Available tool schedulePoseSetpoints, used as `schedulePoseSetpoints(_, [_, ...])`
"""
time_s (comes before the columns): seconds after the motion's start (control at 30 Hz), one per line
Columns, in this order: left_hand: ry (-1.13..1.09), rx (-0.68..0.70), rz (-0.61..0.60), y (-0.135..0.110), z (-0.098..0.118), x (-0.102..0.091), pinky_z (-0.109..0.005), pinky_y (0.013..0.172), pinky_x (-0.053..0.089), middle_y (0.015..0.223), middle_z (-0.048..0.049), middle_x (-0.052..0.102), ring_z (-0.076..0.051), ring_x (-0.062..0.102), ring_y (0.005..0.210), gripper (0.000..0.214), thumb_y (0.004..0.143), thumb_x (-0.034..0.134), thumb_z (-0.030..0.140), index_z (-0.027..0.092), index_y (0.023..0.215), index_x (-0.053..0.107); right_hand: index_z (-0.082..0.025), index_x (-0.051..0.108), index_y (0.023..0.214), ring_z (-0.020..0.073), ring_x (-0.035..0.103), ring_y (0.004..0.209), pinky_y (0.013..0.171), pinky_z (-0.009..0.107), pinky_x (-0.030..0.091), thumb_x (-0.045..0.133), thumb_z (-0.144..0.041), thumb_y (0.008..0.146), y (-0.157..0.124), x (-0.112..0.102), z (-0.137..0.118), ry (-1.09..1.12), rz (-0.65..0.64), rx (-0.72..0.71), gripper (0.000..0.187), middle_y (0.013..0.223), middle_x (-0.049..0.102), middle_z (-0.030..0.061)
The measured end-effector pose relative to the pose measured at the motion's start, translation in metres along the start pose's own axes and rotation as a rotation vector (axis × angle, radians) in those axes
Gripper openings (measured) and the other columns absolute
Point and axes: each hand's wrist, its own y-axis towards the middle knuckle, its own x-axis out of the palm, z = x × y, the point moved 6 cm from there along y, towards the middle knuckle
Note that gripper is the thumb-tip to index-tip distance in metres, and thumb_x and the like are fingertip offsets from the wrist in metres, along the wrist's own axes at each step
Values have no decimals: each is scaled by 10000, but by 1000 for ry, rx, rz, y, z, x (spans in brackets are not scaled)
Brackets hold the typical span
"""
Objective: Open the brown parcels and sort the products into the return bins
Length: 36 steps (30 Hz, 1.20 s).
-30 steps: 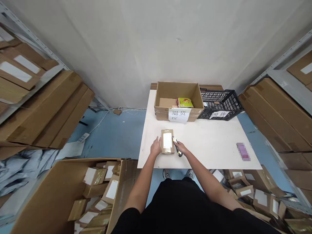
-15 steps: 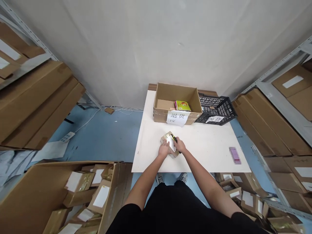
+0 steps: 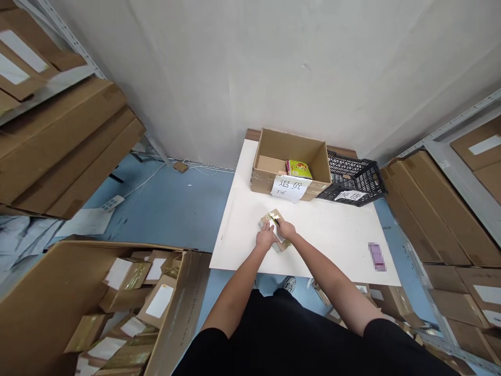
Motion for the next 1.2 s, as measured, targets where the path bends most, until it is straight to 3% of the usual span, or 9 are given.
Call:
schedulePoseSetpoints(0.17, [24, -16, -12, -2, 0, -3, -443, 1157, 490, 1798, -109, 157, -286, 110, 1666, 911, 953, 687, 578, 285, 1703, 259, -220, 532, 1471, 319, 724, 1179, 875, 360, 550, 550, -261, 1037, -5, -1, 1, -56, -103, 20, 437, 1273, 745, 157])
schedulePoseSetpoints(0.27, [65, -13, -56, -2, -2, -3, -474, 1162, 481, 1803, -100, 126, -303, 90, 1667, 931, 943, 706, 564, 309, 1708, 241, -199, 618, 1363, 335, 769, 1050, 797, 367, 585, 691, -227, 937, -13, -2, 8, -51, -174, 44, 432, 1180, 763, 167])
schedulePoseSetpoints(0.43, [66, -56, -67, -1, -4, -3, -452, 1152, 488, 1806, -94, 120, -293, 80, 1669, 971, 926, 733, 526, 317, 1716, 208, -198, 700, 1222, 277, 770, 649, 554, 368, 594, 721, -200, 873, -59, 16, 50, 37, -321, 104, 350, 1125, 752, 163])
schedulePoseSetpoints(0.57, [94, -8, -17, -3, 7, 5, -447, 1141, 497, 1804, -82, 145, -293, 101, 1666, 937, 939, 712, 538, 320, 1713, 230, -216, 706, 1220, 281, 768, 683, 517, 352, 586, 723, -173, 830, -92, 27, 79, 110, -286, 123, 393, 1095, 752, 159])
schedulePoseSetpoints(0.7, [137, -10, 25, -6, 27, 18, -454, 1104, 531, 1798, -104, 158, -314, 124, 1660, 912, 970, 653, 548, 288, 1723, 209, -188, 728, 1036, 289, 766, 715, 561, 351, 570, 741, -202, 820, -106, 21, 111, 159, -279, 181, 217, 982, 752, 157])
schedulePoseSetpoints(0.8, [171, -52, 81, -8, 50, 30, -450, 1076, 552, 1789, -140, 179, -336, 136, 1656, 881, 1002, 572, 578, 234, 1727, 208, -203, 691, 1122, 266, 763, 718, 613, 338, 547, 665, -278, 925, -116, 12, 150, 224, -230, 247, 212, 997, 754, 138])
schedulePoseSetpoints(0.93, [189, -136, 184, -15, 107, 61, -498, 1114, 518, 1763, -221, 222, -390, 165, 1640, 830, 1053, 423, 546, 116, 1722, 186, -220, 534, 1349, 295, 767, 963, 736, 329, 520, 508, -466, 1062, -118, 1, 205, 299, 92, 320, 378, 1103, 759, 147])
schedulePoseSetpoints(1.1, [174, -173, 184, -23, 188, 104, -550, 1151, 460, 1719, -294, 282, -464, 225, 1601, 867, 1039, 411, 562, 27, 1696, 229, -189, 461, 1367, 309, 745, 1078, 795, 326, 517, 617, -612, 997, -89, 20, 246, 466, 183, 510, 583, 1158, 760, 160])
schedulePoseSetpoints(1.2, [187, -125, 150, -17, 205, 102, -570, 1170, 421, 1644, -277, 432, -443, 370, 1530, 781, 1046, 425, 520, 79, 1682, 317, -198, 459, 1360, 315, 740, 1092, 822, 333, 523, 732, -618, 917, -68, 23, 261, 503, 218, 526, 669, 1154, 763, 149])
